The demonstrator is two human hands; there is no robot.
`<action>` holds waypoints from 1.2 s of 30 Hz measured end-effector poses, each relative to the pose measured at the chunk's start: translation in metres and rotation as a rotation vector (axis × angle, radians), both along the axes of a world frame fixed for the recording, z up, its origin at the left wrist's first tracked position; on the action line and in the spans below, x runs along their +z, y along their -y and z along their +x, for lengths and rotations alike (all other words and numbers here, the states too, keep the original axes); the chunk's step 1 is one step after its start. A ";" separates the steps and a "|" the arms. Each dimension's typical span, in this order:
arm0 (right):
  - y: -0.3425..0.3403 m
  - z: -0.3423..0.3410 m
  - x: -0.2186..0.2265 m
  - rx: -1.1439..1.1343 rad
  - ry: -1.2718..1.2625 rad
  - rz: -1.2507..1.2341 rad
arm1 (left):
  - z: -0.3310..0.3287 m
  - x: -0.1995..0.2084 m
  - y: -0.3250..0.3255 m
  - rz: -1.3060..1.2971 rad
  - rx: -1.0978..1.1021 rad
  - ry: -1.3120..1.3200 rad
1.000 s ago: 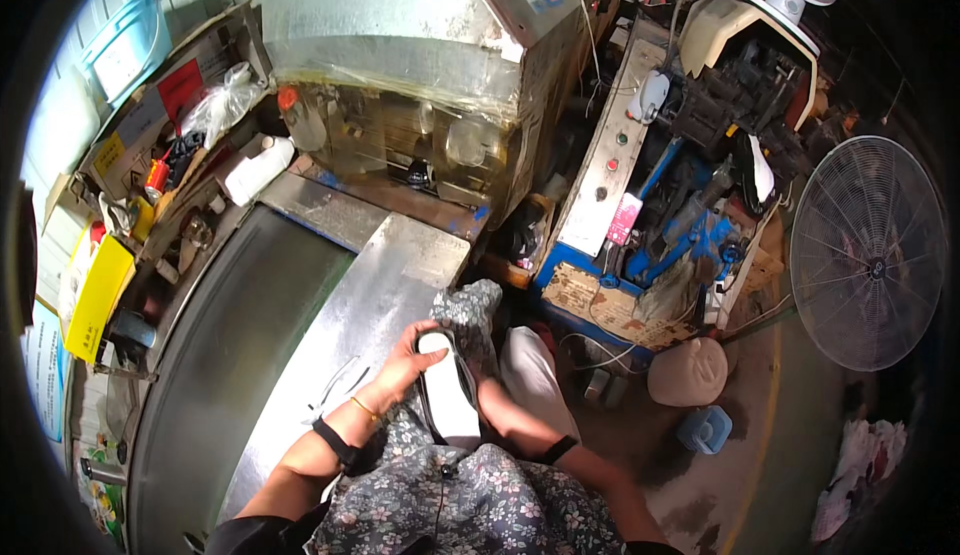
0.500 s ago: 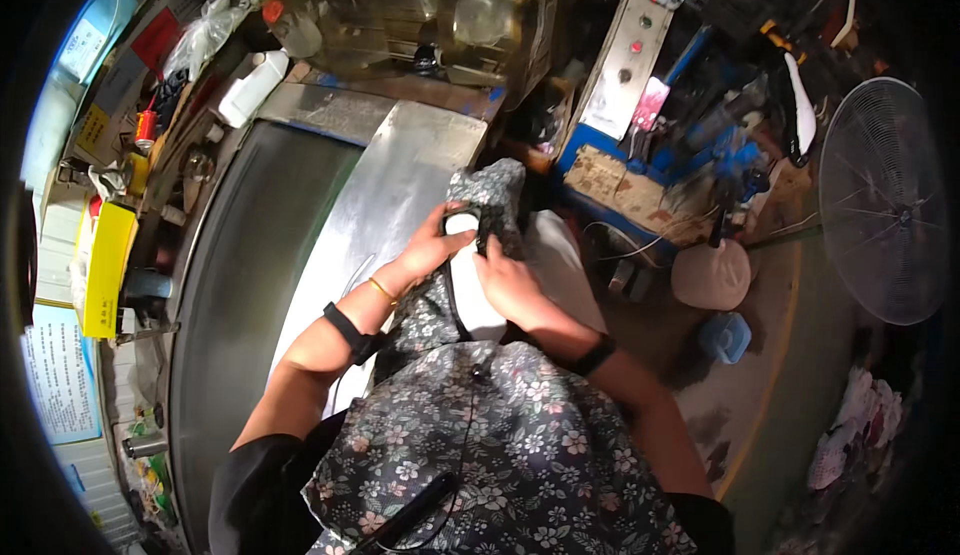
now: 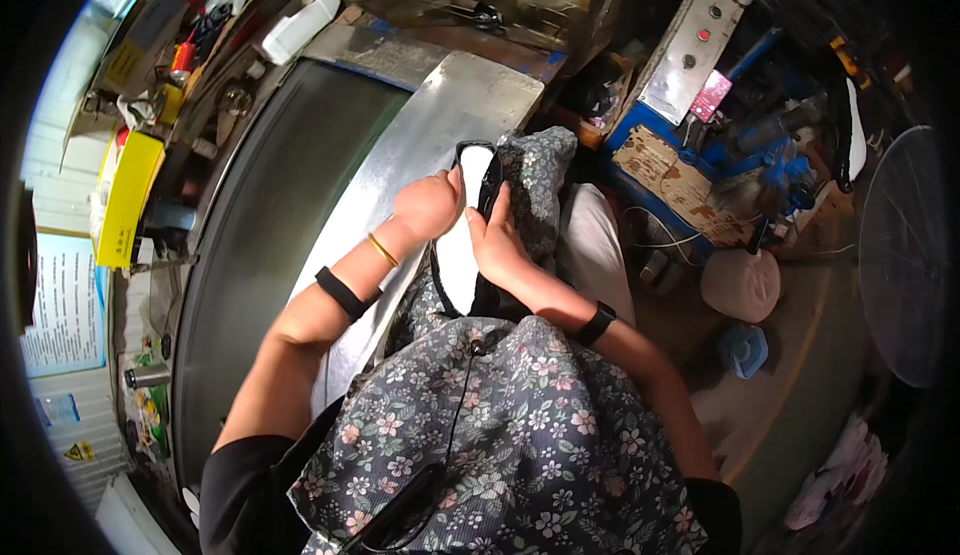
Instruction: Assembling shoe uppers onto shoe forms and processing them using a lasting machine.
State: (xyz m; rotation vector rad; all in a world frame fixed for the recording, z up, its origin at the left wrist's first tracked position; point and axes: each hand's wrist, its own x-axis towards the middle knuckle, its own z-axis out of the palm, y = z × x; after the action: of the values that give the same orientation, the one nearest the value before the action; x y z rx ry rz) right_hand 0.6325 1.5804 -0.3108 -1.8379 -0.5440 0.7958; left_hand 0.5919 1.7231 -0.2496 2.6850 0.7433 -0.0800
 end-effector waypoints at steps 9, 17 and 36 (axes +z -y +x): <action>0.016 -0.009 -0.017 -0.095 0.183 0.172 | -0.051 -0.068 0.030 -0.448 0.194 0.240; -0.026 0.104 0.008 -0.261 -0.463 -0.050 | 0.030 -0.040 -0.025 -0.911 0.363 0.117; -0.071 0.134 -0.048 -0.188 -0.177 0.366 | -0.056 -0.023 0.037 -1.701 0.152 0.387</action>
State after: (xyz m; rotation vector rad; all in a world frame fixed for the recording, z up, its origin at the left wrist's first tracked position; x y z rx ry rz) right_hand 0.7663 1.6510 -0.3586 -1.4419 -0.3684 0.6732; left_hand 0.5358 1.6862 -0.2721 0.9696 0.3776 -0.0865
